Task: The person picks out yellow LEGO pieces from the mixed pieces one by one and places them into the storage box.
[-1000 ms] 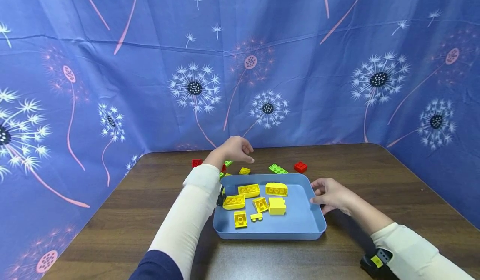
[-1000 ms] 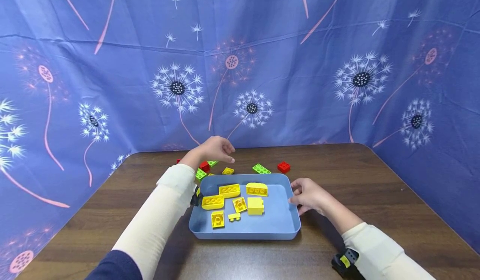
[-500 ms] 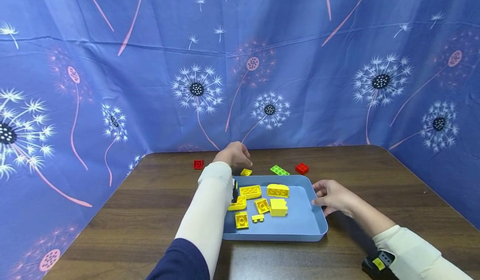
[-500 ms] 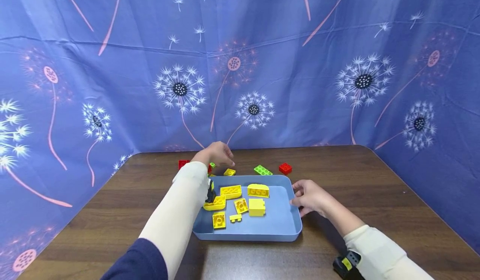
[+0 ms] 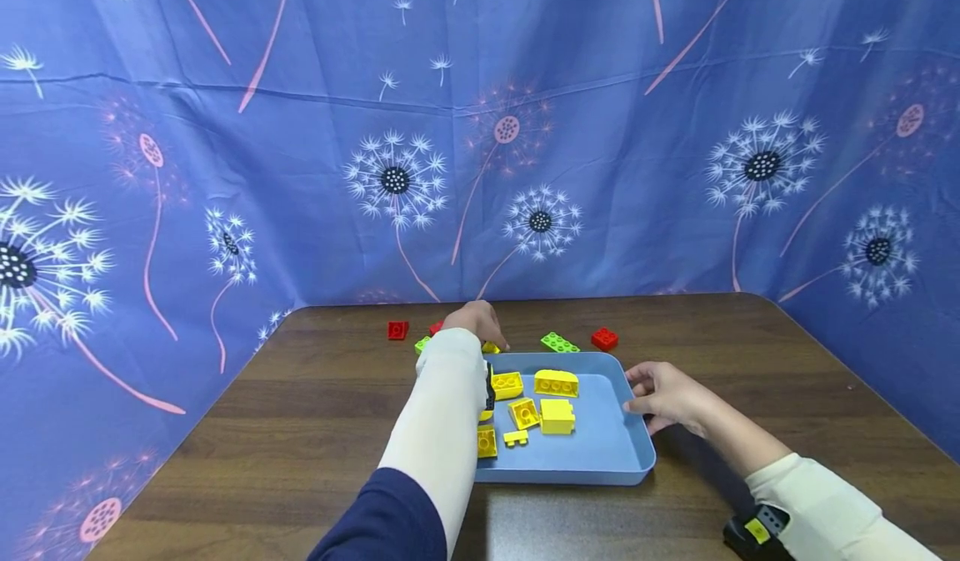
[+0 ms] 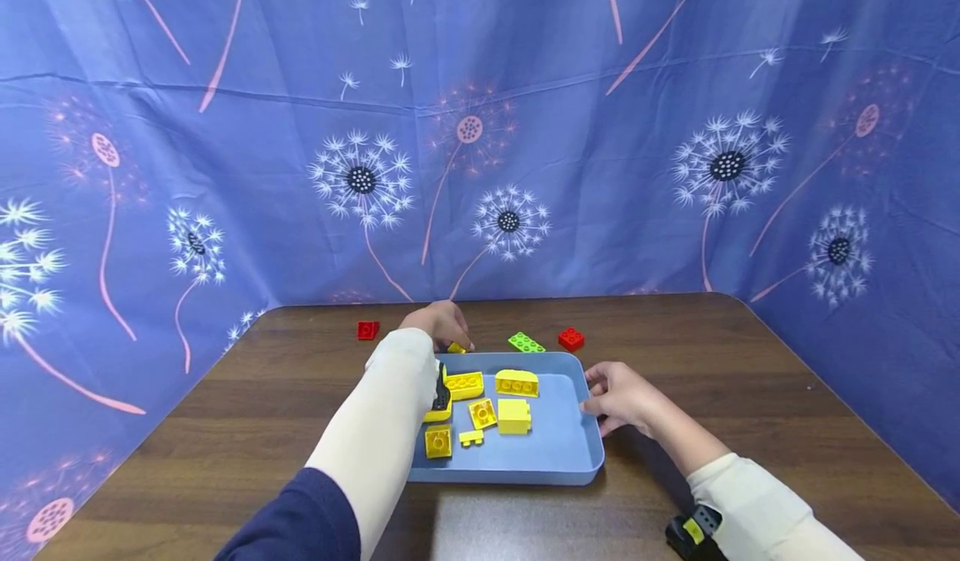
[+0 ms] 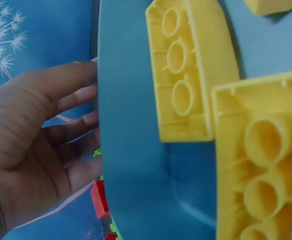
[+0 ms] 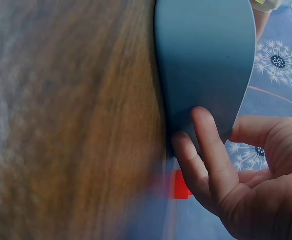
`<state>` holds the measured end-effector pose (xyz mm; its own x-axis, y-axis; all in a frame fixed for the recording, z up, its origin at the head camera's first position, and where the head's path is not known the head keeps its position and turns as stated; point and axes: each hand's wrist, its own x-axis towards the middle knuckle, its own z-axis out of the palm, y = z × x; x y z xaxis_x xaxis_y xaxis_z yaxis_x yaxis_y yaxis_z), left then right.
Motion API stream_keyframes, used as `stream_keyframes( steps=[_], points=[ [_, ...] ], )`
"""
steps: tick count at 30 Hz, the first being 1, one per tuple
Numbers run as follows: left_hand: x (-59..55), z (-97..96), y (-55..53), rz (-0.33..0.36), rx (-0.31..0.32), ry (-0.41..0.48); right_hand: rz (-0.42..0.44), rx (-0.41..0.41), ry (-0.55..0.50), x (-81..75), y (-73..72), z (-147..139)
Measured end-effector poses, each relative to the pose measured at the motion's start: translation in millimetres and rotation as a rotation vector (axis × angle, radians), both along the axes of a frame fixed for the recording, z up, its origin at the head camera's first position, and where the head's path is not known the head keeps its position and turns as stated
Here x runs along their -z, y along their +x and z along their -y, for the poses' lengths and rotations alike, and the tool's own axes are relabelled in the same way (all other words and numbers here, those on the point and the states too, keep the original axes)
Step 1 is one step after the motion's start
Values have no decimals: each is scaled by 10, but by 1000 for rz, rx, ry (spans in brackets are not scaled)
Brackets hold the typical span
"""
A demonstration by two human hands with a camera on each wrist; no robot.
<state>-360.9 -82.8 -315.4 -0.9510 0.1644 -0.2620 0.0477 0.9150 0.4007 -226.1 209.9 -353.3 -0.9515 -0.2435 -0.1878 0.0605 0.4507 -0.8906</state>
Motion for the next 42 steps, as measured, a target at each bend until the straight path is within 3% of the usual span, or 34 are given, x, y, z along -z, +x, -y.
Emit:
stream_keyframes(
  steps=[9,20,23,30,42],
  points=[
    [107,-29,1,-90,89,-110,-6,-6,5,5,-10,-3],
    [94,-36,26,-115,104,-119,3,7,10,10,-5,5],
    [56,-23,10,-105,96,-88,-6,-5,15,7,-5,-4],
    [-49,12,-55,-48,50,85,-3,3,7,1,-6,-10],
    [-279,109,39,-49,183,185,-1,-5,1,6,-9,-17]
  ],
)
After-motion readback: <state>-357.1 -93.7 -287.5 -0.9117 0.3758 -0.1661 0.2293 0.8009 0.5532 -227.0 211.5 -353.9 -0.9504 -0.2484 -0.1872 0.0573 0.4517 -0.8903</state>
